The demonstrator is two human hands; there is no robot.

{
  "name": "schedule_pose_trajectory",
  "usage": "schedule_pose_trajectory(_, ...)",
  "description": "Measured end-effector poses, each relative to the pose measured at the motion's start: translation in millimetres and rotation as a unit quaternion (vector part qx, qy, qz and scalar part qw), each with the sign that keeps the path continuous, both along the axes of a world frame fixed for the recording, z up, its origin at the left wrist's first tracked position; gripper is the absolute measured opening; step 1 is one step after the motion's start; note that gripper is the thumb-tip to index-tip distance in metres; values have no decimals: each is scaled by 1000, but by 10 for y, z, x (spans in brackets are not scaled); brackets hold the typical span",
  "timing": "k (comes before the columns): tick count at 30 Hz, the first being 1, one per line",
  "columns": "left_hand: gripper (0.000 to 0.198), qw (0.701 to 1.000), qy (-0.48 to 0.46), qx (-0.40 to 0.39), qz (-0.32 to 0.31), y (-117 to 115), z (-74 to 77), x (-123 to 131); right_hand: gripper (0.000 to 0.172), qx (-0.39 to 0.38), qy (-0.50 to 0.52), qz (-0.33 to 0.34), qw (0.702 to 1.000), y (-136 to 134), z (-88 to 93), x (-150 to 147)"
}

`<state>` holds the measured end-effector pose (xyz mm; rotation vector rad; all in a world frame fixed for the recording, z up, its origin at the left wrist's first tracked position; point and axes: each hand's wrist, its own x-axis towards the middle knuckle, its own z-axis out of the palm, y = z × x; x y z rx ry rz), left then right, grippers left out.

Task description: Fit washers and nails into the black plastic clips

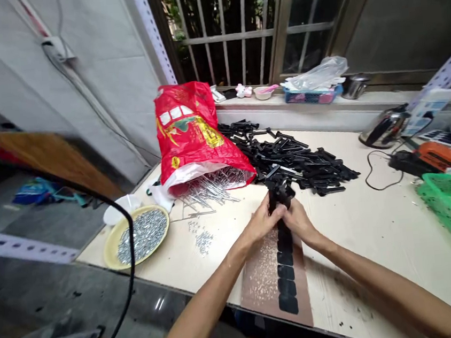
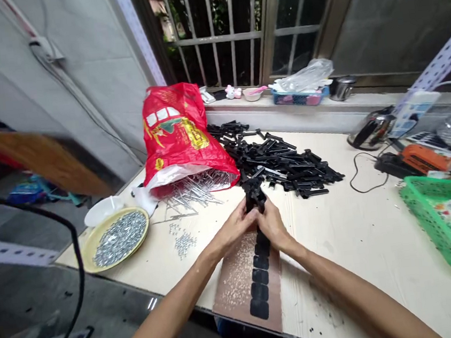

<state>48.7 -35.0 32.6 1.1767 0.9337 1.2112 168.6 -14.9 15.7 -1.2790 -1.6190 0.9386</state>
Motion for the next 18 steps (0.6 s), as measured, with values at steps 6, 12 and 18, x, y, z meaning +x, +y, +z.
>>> schedule_pose_trajectory(6,45,957,-157,-104,221,-422,-118,-353,39,141,-101,193,966,-484,-3,-556)
schedule_pose_trajectory(12,50,898,-216,-137,358,-672,-196,-1063,25,149,-230,293,916,55,88,-993)
schedule_pose_trajectory(18,48,938,-229,-127,228,-946,-103,-1358,19,145,-405,150,890,439,-108,-1492)
